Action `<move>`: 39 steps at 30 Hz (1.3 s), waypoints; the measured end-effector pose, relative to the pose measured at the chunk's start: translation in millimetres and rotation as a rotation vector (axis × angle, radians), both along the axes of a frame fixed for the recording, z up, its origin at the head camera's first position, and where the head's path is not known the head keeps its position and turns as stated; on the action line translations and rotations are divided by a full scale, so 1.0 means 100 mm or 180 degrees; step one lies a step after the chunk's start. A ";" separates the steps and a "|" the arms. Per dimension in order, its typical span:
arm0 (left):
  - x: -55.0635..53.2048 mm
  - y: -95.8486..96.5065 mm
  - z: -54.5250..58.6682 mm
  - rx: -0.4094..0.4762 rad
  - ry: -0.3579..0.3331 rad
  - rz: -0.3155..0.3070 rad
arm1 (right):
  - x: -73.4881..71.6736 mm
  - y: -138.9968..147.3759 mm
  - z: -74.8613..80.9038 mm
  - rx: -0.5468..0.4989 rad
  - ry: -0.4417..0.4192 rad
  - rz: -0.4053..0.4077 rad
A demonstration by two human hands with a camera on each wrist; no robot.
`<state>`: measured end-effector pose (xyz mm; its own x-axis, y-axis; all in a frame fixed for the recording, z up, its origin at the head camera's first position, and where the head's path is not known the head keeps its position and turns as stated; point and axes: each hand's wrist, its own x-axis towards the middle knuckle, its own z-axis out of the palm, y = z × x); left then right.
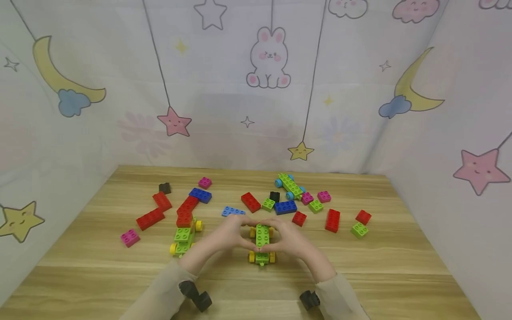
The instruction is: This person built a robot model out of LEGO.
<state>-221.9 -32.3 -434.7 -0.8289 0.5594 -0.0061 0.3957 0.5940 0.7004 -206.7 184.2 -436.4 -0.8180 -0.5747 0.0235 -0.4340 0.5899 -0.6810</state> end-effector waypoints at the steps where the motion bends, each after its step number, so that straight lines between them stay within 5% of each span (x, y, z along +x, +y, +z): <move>1: 0.00 0.00 0.00 -0.0002 -0.0004 0.0002 | 0.00 0.00 0.00 -0.0007 -0.0006 0.0005; 17: 0.02 -0.01 0.03 -0.0046 0.0038 -0.0128 | -0.01 0.04 -0.07 0.0025 0.0045 -0.0024; 26: 0.03 -0.02 0.05 -0.0053 0.0077 -0.0147 | -0.01 0.12 0.00 -0.0103 0.0304 -0.0169; 35: 0.04 -0.01 0.07 -0.0050 0.0023 -0.0157 | -0.14 0.40 0.03 -0.0026 0.0492 -0.1175; 39: 0.05 0.00 0.06 -0.0059 -0.0002 -0.0166 | -0.20 0.53 0.02 0.0142 0.0475 -0.1408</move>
